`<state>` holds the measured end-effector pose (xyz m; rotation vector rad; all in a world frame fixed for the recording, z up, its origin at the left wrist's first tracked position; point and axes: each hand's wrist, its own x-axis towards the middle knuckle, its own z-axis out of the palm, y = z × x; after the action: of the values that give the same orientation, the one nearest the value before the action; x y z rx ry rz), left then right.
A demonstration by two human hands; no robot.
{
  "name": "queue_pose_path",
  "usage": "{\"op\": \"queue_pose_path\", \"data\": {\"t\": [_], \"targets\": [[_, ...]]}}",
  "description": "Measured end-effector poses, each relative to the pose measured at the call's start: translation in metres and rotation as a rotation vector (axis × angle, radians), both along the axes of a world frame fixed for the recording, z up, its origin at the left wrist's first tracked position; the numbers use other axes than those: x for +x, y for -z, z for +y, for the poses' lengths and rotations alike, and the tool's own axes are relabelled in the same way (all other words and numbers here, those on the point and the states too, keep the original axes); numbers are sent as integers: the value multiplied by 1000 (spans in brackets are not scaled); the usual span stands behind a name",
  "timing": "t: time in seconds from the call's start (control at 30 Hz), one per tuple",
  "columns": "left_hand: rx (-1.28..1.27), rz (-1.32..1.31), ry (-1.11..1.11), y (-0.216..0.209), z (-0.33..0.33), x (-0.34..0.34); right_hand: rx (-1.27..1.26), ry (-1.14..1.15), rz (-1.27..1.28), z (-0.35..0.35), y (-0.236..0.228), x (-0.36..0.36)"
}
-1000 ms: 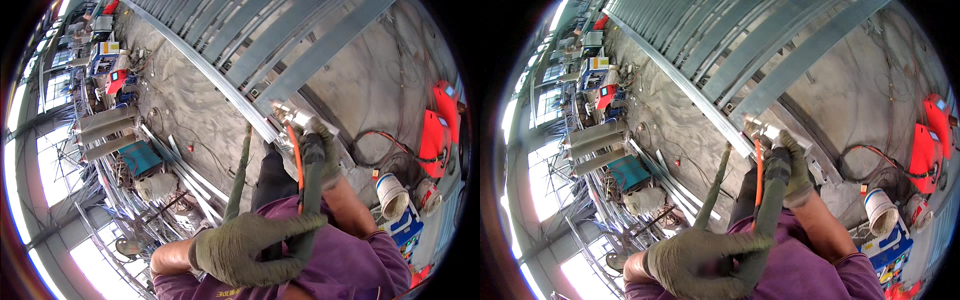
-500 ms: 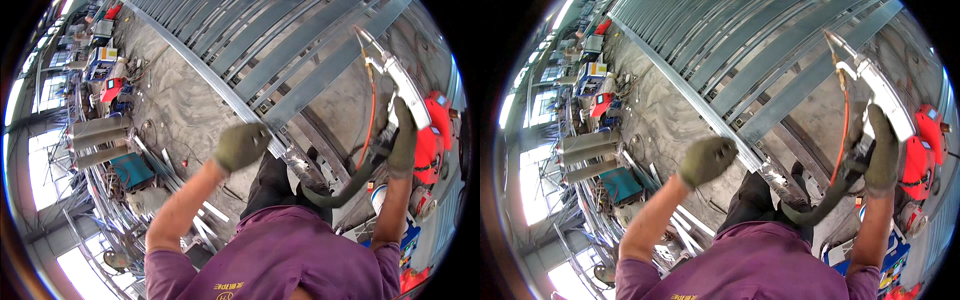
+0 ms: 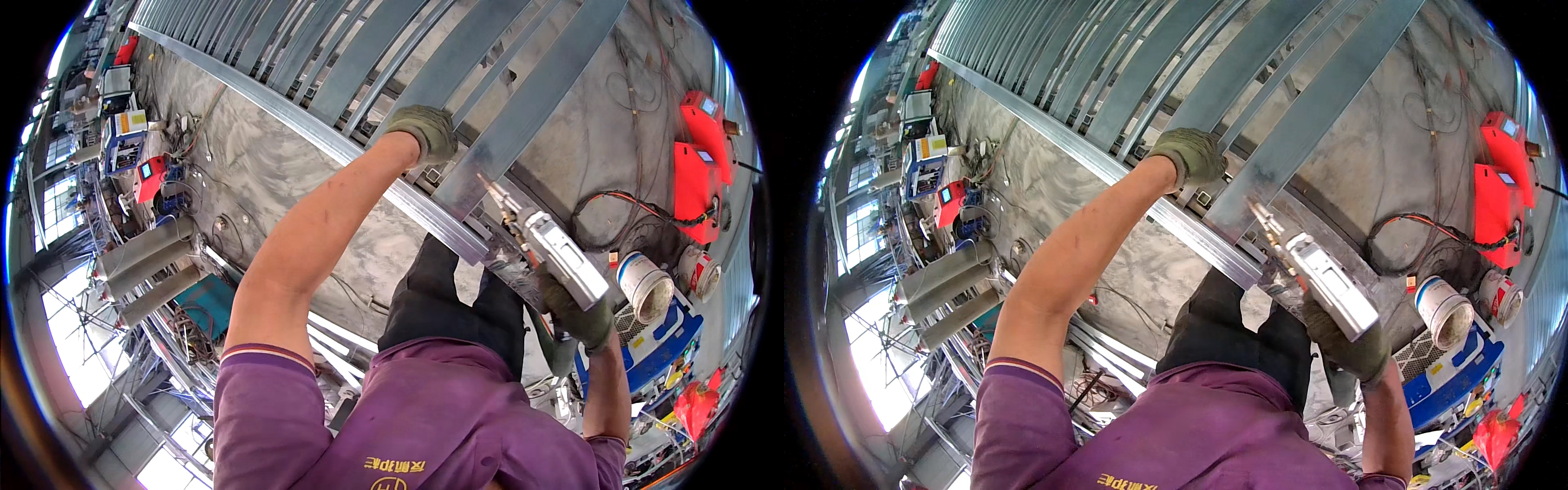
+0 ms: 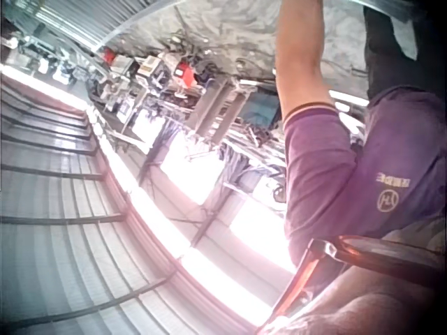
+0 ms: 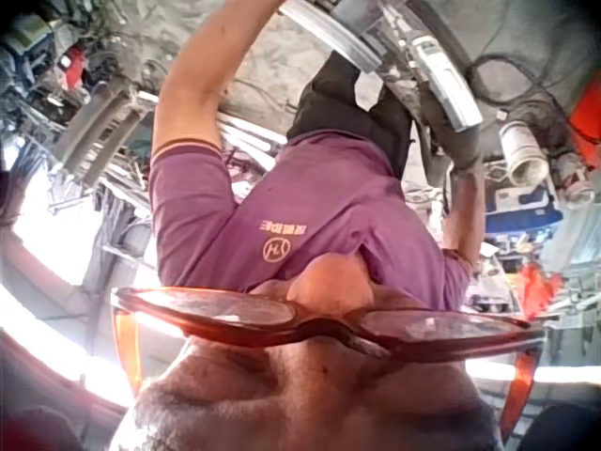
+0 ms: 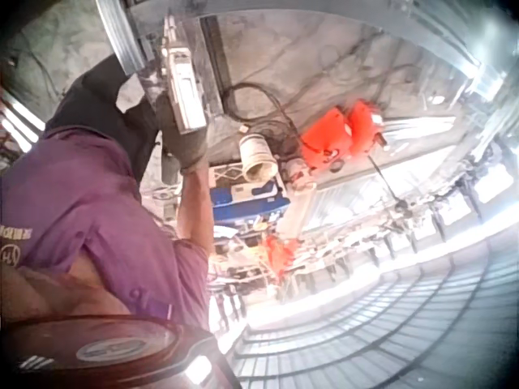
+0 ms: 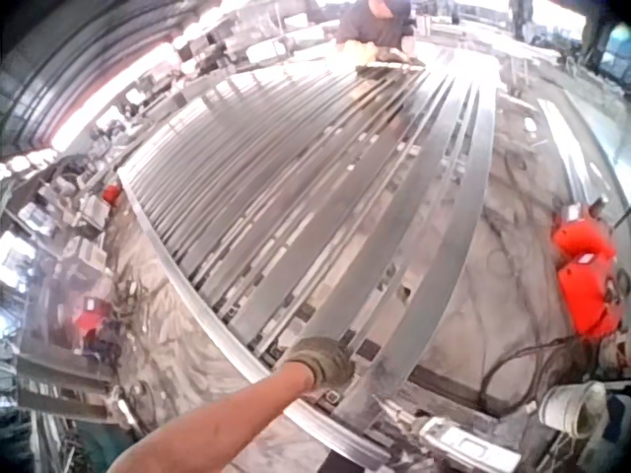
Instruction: The person welds metal bars to a metal frame using a handheld welding tool. They repeatedly position the tool at joints, create welds with bright sparks, and move along the frame to join multiple sections.
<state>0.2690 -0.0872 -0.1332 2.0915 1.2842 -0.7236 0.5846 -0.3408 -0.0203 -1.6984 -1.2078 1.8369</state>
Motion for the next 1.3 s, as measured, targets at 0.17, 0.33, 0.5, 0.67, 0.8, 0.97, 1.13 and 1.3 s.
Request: {"op": "queue_pose_path", "data": {"t": [0.17,0.33,0.5,0.67,0.8,0.97,1.13,1.3], "targets": [[-55,96,34,-24,1,5,86,-79,-8,-3,15,-15],[-87,213,77,-42,-21,6,350,-131,-93,-26,39,10],[-74,286,44,-35,-32,13,64,117,-10,-39,45,27],[-40,296,-66,-49,-37,31,11,274,30,-32,43,28],[-13,297,-74,-45,-42,26,29,419,70,-29,65,40],[17,284,-142,-38,-51,20,119,644,-74,16,115,43],[-6,237,-244,-49,-46,20,55,833,-148,80,184,34],[189,35,-348,-21,-83,-17,79,1188,117,120,215,0]]}}
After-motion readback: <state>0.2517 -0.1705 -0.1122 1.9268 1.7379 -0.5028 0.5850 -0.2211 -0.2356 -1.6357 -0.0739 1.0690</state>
